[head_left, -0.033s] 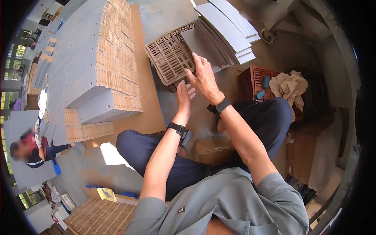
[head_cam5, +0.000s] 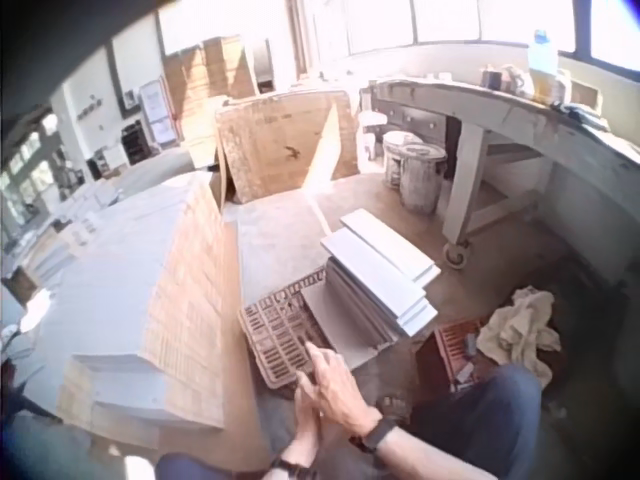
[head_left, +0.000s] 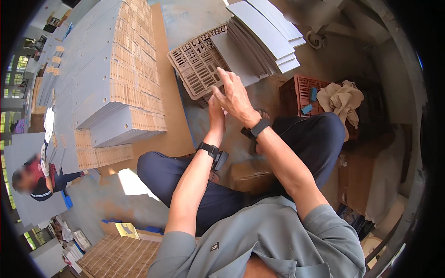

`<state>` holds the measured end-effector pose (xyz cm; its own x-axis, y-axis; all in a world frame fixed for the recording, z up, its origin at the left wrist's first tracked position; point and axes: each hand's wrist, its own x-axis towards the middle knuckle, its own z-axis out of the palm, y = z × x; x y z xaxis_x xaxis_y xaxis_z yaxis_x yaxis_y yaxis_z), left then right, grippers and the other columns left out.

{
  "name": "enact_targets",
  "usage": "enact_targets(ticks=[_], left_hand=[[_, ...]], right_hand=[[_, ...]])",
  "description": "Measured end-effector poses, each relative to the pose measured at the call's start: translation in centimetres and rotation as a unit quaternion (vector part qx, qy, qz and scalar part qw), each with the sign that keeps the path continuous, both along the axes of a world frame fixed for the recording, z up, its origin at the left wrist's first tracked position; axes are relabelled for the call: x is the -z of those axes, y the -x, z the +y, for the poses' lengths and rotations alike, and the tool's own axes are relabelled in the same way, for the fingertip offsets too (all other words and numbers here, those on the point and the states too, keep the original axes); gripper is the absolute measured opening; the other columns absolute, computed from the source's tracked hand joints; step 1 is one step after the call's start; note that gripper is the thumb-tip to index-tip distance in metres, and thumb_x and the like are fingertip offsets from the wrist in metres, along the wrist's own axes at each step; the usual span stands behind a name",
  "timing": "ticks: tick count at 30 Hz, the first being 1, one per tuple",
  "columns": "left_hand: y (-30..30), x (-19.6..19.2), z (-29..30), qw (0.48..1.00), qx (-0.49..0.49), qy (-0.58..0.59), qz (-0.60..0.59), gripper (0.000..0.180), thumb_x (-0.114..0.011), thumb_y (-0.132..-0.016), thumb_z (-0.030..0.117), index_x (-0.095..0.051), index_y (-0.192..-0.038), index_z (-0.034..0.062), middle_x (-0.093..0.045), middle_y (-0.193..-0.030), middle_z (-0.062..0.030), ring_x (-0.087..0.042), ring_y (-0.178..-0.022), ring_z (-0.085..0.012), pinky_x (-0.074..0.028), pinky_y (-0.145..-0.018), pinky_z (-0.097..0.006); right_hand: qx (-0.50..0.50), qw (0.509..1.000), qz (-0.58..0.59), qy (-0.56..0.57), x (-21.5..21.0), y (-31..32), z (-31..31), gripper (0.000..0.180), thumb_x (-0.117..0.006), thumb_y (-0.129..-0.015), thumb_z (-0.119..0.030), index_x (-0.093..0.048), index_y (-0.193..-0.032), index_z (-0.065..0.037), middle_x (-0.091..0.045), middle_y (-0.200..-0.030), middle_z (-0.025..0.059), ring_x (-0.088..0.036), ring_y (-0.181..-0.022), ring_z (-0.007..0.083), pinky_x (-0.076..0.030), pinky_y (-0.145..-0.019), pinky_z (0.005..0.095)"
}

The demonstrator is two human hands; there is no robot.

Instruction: Sorting and stacking painted wooden furniture panels into a plastic crate.

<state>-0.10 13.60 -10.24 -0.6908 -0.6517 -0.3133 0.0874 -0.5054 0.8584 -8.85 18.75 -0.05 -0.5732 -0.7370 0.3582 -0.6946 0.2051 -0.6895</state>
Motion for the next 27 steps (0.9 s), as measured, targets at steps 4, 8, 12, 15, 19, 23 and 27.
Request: enact_targets(ticks=[4, 8, 12, 15, 19, 23, 27], left_hand=[[1.1, 5.3, 2.3, 0.996, 0.066, -0.015, 0.06, 0.039, -0.05, -0.104, 0.034, -0.051, -0.131, 0.0072, -0.058, -0.122, -0.0086, -0.059, -0.113, -0.0194, -0.05, -0.093, -0.039], [-0.9, 6.9, 3.7, 0.992, 0.121, -0.016, -0.025, 0.04, -0.045, -0.106, 0.036, -0.05, -0.132, 0.006, -0.057, -0.126, -0.0109, -0.058, -0.115, -0.0209, -0.049, -0.097, -0.038], [1.6, 0.3, 8.5, 0.987, 0.108, -0.037, -0.117, 0.038, -0.048, -0.104, 0.038, -0.053, -0.125, 0.0064, -0.062, -0.111, -0.0114, -0.064, -0.087, -0.0186, -0.053, -0.073, -0.03], [-0.1, -1.2, 8.0, 0.987, 0.088, -0.014, -0.131, 0.038, -0.046, -0.104, 0.037, -0.053, -0.126, 0.0059, -0.062, -0.11, -0.0115, -0.064, -0.089, -0.0192, -0.053, -0.074, -0.032], [-2.6, -3.3, 6.9, 0.992, 0.046, 0.005, -0.12, 0.039, -0.045, -0.105, 0.037, -0.05, -0.126, 0.0043, -0.061, -0.113, -0.0131, -0.064, -0.092, -0.0214, -0.054, -0.077, -0.034], [-6.1, -4.7, 5.1, 0.99, -0.105, -0.008, -0.09, 0.04, -0.047, -0.105, 0.037, -0.046, -0.124, 0.0017, -0.058, -0.115, -0.0142, -0.063, -0.098, -0.0214, -0.054, -0.081, -0.035], [-13.9, -6.9, -0.6, 0.961, -0.264, -0.021, -0.072, 0.055, -0.054, -0.1, 0.046, -0.044, -0.128, -0.0009, -0.056, -0.121, -0.0167, -0.061, -0.105, -0.0242, -0.053, -0.089, -0.038]], right_hand=[[-0.172, 0.978, -0.051, -0.109, -1.1, -4.1, -0.3, 0.051, -0.067, -0.09, -0.027, -0.054, -0.136, -0.009, -0.065, -0.116, 0.0171, -0.061, -0.111, 0.0377, -0.049, -0.095, 0.0468], [-0.385, 0.904, -0.103, -0.158, -0.9, -1.5, -1.5, 0.048, -0.068, -0.088, -0.031, -0.063, -0.128, -0.005, -0.073, -0.099, 0.0185, -0.07, -0.097, 0.0358, -0.055, -0.087, 0.0441], [-0.344, 0.903, -0.089, -0.241, -7.1, 4.1, -0.3, 0.045, -0.069, -0.089, -0.021, -0.063, -0.128, -0.001, -0.073, -0.103, 0.0185, -0.071, -0.094, 0.0282, -0.054, -0.089, 0.0374], [-0.366, 0.89, -0.062, -0.265, -12.5, 3.9, -0.7, 0.05, -0.07, -0.089, -0.021, -0.058, -0.134, -0.001, -0.073, -0.11, 0.0159, -0.069, -0.1, 0.0261, -0.054, -0.09, 0.0379], [-0.403, 0.879, 0.016, -0.253, -18.1, 3.0, -0.4, 0.05, -0.067, -0.091, -0.026, -0.059, -0.132, 0.001, -0.072, -0.107, 0.02, -0.07, -0.098, 0.0283, -0.054, -0.09, 0.0374], [-0.366, 0.886, -0.145, -0.246, -21.2, -0.2, -0.1, 0.049, -0.058, -0.099, -0.031, -0.058, -0.134, 0.003, -0.071, -0.105, 0.0193, -0.07, -0.098, 0.0228, -0.059, -0.081, 0.0341], [-0.412, 0.83, -0.214, -0.311, -23.5, -2.9, 0.3, 0.05, -0.054, -0.102, -0.033, -0.056, -0.135, 0.004, -0.066, -0.118, 0.0201, -0.071, -0.095, 0.0237, -0.063, -0.077, 0.0308]])
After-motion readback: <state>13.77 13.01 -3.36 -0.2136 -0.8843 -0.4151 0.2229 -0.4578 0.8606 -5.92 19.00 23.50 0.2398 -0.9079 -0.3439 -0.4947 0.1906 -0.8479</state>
